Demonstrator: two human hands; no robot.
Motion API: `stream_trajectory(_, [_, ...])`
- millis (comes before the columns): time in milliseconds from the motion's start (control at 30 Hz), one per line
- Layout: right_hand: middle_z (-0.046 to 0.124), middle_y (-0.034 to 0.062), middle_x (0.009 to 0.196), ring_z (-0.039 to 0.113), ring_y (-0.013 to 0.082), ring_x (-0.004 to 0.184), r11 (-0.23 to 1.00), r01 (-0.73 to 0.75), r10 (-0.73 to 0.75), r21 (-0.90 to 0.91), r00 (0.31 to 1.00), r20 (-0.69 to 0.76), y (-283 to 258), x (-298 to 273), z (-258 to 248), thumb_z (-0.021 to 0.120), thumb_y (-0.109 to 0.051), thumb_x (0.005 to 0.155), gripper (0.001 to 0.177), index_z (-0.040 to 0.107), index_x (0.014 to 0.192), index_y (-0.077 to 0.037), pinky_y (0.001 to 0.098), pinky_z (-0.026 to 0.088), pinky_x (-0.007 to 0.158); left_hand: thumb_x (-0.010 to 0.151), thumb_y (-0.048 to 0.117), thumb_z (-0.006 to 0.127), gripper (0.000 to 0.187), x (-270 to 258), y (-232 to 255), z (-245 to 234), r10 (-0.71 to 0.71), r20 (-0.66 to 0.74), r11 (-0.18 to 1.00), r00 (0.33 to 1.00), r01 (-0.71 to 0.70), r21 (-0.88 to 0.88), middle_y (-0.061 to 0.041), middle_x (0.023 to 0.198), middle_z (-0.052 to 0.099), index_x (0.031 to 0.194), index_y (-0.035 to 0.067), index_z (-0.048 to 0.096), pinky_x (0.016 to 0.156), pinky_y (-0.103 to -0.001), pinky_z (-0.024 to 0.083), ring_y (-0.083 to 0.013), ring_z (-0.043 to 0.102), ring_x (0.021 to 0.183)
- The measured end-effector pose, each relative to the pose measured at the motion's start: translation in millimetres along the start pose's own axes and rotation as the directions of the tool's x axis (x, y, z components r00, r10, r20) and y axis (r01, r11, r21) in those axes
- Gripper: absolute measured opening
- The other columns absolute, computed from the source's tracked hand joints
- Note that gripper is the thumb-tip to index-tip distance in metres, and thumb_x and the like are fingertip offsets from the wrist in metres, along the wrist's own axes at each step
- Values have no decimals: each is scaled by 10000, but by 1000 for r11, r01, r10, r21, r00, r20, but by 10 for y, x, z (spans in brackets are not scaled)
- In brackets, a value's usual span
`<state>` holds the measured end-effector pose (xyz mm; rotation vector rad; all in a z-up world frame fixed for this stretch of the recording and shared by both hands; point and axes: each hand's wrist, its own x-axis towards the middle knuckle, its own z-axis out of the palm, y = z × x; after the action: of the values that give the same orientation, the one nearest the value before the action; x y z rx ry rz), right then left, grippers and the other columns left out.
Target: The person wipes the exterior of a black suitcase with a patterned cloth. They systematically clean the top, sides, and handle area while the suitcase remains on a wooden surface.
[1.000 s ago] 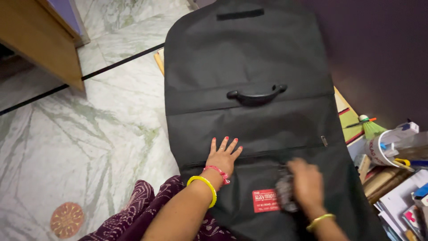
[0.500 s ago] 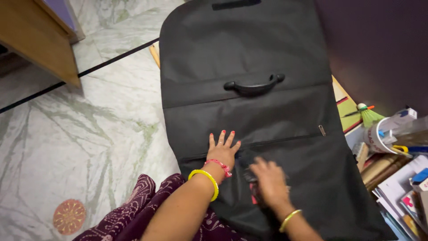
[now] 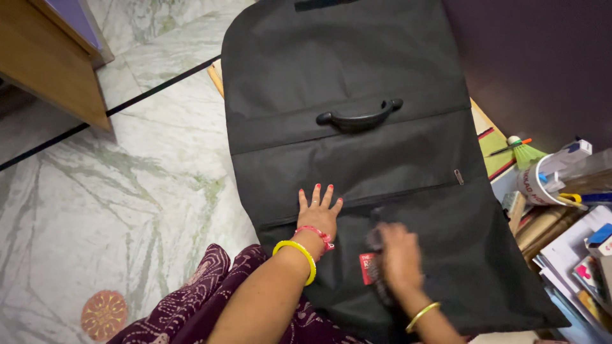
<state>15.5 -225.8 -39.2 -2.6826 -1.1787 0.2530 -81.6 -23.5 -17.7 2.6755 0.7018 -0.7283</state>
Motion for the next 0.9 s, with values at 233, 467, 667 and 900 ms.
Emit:
stream_trajectory(233, [635,126,1228,602,368,1017,995,11,-11,-101,1000,6,119,149,-435,569,-48,812,428,662,1207,-184,483,504,901,976,203,521,652,-80,-132,-47,52,7,999,999,-52,-13,-20,1720,95,1590,285,319,1219,-662,27,-290,78,1582])
stream_trajectory(467, [611,144,1182,585,359,1036,996,88,-87,-29,996,29,-686,241,-121,542,-23,841,481,633,1290,-169,462,495,923,936,106,509,636,-141,-388,221,92,-227,996,969,-94,1,9,1680,230,1553,209,395,1220,-633,73,-230,177,1551])
stream_trajectory(667, [595,147,1293,588,357,1059,913,409,-406,-19,911,76,-822,164,97,578,-42,772,456,644,1212,-141,469,488,891,904,120,518,578,-329,-624,295,123,-415,990,901,-140,-10,-10,1638,316,1479,169,483,1215,-609,119,-256,230,1524])
stream_trajectory(900, [618,139,1199,583,389,1013,993,-60,59,-105,998,-12,-555,358,-182,661,-56,735,478,632,1207,-128,489,491,876,741,147,825,730,-626,-856,38,-477,-416,798,774,183,-574,-164,1484,408,1364,47,458,1183,-510,280,-367,343,1436])
